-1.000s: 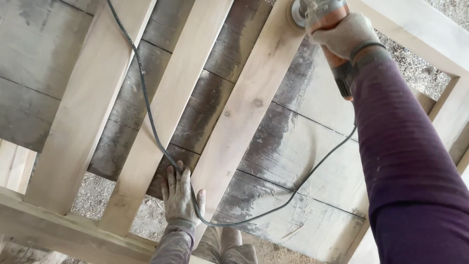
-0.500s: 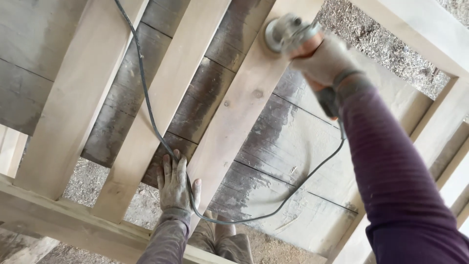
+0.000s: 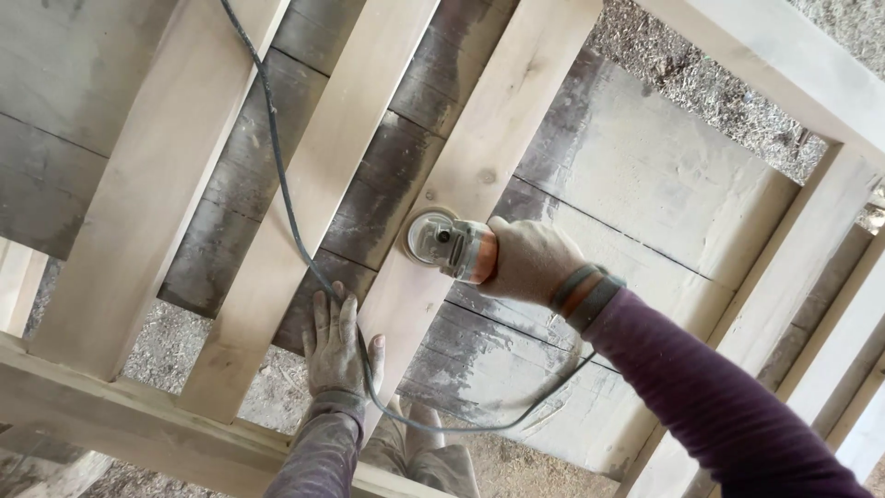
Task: Sanding a wooden furniture frame using an electric angle grinder.
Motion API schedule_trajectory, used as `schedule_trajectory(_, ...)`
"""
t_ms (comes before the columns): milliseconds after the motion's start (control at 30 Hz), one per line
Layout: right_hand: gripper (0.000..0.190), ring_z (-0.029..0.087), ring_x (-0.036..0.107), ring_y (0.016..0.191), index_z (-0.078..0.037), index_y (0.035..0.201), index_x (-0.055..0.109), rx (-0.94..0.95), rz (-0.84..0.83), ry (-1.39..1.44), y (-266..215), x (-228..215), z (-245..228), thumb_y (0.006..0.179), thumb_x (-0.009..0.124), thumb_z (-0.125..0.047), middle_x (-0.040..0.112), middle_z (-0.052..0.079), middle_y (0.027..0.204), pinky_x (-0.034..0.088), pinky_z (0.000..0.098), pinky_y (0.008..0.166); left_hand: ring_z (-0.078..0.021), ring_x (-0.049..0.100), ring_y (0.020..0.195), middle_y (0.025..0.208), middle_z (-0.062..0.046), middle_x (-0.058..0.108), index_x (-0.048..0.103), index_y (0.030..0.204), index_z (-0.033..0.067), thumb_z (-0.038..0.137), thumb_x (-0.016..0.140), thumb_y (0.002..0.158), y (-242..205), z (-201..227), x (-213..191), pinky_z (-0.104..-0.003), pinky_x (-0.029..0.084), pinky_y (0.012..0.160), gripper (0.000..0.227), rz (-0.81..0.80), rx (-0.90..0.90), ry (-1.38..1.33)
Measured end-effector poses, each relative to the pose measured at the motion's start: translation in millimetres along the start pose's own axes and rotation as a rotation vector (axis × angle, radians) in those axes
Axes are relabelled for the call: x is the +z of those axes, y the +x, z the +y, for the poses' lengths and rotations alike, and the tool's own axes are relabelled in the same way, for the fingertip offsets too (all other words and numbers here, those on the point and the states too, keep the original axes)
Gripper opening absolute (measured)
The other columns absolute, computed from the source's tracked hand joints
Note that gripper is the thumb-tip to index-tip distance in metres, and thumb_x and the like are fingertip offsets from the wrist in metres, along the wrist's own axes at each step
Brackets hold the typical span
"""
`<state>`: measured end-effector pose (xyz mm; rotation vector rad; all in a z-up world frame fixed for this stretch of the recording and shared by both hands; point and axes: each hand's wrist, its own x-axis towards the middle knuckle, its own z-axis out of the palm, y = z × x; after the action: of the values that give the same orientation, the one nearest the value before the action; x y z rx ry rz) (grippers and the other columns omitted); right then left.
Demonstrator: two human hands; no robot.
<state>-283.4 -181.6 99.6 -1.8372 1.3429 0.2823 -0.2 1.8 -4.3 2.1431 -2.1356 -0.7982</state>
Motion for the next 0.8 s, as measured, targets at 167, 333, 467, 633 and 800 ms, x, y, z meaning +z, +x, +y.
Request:
schedule_trajectory(167, 0.028, 0.018, 0.069, 0.062, -0.004, 0.113, 0.067, -0.099, 0.063, -0.086, 42, -24, 47, 0.088, 0.072, -0.017, 0.072, 0.008, 0.08, 0.063, 0.0331, 0.06, -0.0392, 0.019, 0.156, 0.168, -0.014, 0.026, 0.031, 0.155, 0.0107, 0.054, 0.044, 0.096, 1, 2, -6, -0.067, 0.016, 0.121, 0.074, 0.023, 0.027, -0.03)
schedule_trajectory(333, 0.03, 0.02, 0.071, 0.078, -0.011, 0.109, 0.071, 0.187, 0.058, -0.078, 55, -85, 64, 0.082, 0.079, -0.021, 0.074, 0.007, 0.088, 0.063, 0.0342, 0.073, -0.0409, 0.02, 0.154, 0.167, -0.017, 0.026, 0.032, 0.153, 0.0091, 0.053, 0.045, 0.095, 2, 4, -9, -0.066, 0.015, 0.121, 0.074, 0.012, 0.028, -0.031)
schedule_trajectory(467, 0.035, 0.022, 0.071, 0.082, -0.01, 0.114, 0.071, 0.241, 0.17, -0.072, 70, -101, 78, 0.083, 0.08, -0.023, 0.074, 0.009, 0.094, 0.061, 0.0368, 0.078, -0.0412, 0.021, 0.154, 0.167, -0.016, 0.026, 0.034, 0.151, 0.0092, 0.052, 0.048, 0.094, 3, 4, -13, -0.065, 0.014, 0.122, 0.073, 0.026, 0.027, -0.02)
schedule_trajectory(633, 0.042, 0.023, 0.071, 0.083, -0.008, 0.118, 0.071, 0.374, 0.265, -0.007, 82, -122, 109, 0.082, 0.082, -0.025, 0.074, 0.01, 0.096, 0.06, 0.0384, 0.081, -0.0415, 0.021, 0.154, 0.167, -0.016, 0.026, 0.034, 0.152, 0.0074, 0.051, 0.048, 0.094, 2, 4, -8, -0.065, 0.014, 0.122, 0.074, 0.025, 0.051, -0.006)
schedule_trajectory(800, 0.049, 0.024, 0.07, 0.083, -0.007, 0.12, 0.068, 0.528, 0.346, 0.1, 102, -147, 119, 0.08, 0.083, -0.032, 0.072, 0.011, 0.099, 0.061, 0.0409, 0.078, -0.0409, 0.02, 0.154, 0.166, -0.016, 0.026, 0.033, 0.151, 0.0074, 0.051, 0.05, 0.09, 3, 6, -10, -0.065, 0.014, 0.121, 0.077, 0.023, 0.026, -0.005)
